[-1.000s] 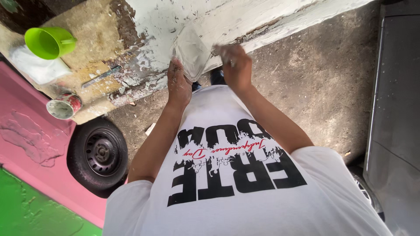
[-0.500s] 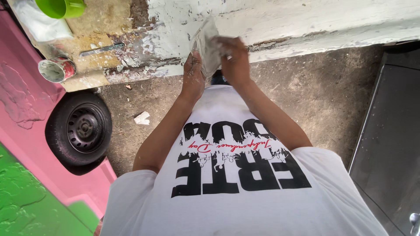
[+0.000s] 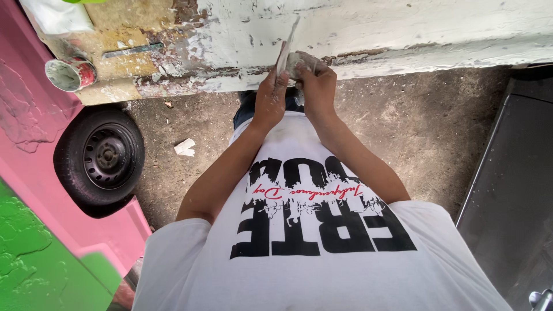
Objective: The person applies white plaster to a vertical wall section using a plastic scraper and a small trowel. They repeatedly scoop plaster from a container, spread it onto the wall, and smooth the surface. The person occasionally scrapes excess material back into the container.
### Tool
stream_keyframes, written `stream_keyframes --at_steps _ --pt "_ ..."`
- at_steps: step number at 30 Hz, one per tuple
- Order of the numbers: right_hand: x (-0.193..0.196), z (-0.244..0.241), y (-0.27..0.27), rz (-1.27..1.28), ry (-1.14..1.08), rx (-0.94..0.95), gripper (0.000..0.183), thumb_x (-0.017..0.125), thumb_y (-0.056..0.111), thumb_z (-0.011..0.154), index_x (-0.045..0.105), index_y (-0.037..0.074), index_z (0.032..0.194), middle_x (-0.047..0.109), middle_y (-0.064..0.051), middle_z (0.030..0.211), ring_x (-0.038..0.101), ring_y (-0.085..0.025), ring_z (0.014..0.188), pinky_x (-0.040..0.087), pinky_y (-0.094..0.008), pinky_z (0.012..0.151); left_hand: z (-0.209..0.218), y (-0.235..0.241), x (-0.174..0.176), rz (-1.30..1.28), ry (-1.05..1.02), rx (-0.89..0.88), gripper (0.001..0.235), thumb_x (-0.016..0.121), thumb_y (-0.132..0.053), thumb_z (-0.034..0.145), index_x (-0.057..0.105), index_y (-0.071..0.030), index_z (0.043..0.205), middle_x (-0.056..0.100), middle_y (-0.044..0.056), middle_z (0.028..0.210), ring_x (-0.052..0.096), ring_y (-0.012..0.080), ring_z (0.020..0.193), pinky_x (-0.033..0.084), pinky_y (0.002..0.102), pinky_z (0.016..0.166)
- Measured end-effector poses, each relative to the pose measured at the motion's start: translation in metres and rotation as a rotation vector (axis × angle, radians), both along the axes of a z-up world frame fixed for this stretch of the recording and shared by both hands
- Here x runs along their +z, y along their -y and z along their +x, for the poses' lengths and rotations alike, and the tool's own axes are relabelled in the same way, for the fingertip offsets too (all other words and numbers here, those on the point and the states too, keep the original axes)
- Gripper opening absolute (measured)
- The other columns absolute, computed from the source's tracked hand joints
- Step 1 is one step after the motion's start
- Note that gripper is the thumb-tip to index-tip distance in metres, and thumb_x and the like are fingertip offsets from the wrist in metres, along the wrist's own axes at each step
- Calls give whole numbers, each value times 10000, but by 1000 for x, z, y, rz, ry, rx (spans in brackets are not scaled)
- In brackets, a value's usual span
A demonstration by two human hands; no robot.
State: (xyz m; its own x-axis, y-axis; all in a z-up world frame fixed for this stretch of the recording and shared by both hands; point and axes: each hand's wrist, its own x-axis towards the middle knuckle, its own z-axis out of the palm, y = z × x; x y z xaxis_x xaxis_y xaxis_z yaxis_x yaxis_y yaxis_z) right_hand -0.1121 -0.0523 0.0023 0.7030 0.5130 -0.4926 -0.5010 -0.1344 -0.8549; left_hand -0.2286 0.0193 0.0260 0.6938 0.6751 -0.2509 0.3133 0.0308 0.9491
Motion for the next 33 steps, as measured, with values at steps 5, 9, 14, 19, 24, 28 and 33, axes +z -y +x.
stream_keyframes --at_steps 5,9,14,19,24,28,33 --pt "-14 -5 -10 169 -519 -228 292 574 -12 990 566 -116 1262 690 -151 932 651 -177 734 516 -258 568 -25 -18 2 9 138 -48 587 384 -438 1146 347 -102 1626 658 81 985 529 130 766 494 316 722" --pt "-28 -9 -14 278 -542 -293 337 562 -14 963 616 -44 1295 691 -135 937 598 -136 705 527 -236 579 -47 -41 -12 -110 -41 -16 630 377 -477 1109 398 -117 1626 565 40 809 380 102 596 407 286 547" --pt "-50 -24 2 266 -299 -469 205 605 -9 980 658 -39 1176 709 -131 946 656 -163 759 499 -266 573 -119 -98 -53 -389 84 197 685 433 -542 1090 426 -100 1614 513 14 892 368 73 665 361 227 537" --pt "-73 -45 0 164 -151 -574 153 633 6 981 679 6 1127 743 -99 939 699 -148 778 483 -244 562 -195 -153 -91 -447 342 335 566 573 -409 1099 461 -39 1513 429 100 1633 408 115 808 402 244 630" --pt "-99 -44 -9 -342 508 -389 166 662 55 1011 757 73 1145 784 -44 883 628 -82 662 411 -215 513 -243 -178 -111 -637 247 488 533 440 -362 1124 397 2 1510 428 225 1549 494 273 1385 458 375 1181" --pt "-126 -50 -56 -429 996 -254 238 612 -93 836 714 31 1012 714 -82 914 586 -116 720 521 -222 583 -265 -181 -128 628 -322 -74 545 409 -269 1188 286 0 1646 415 209 1580 453 310 1434 417 403 1250" --pt "-127 -163 -119 -276 1290 318 189 614 -92 783 687 2 929 703 -174 1053 684 -332 973 609 -420 911 -254 -184 -130 -483 269 394 598 529 -368 1086 314 -50 1546 393 159 1587 429 272 1464 412 421 1246"
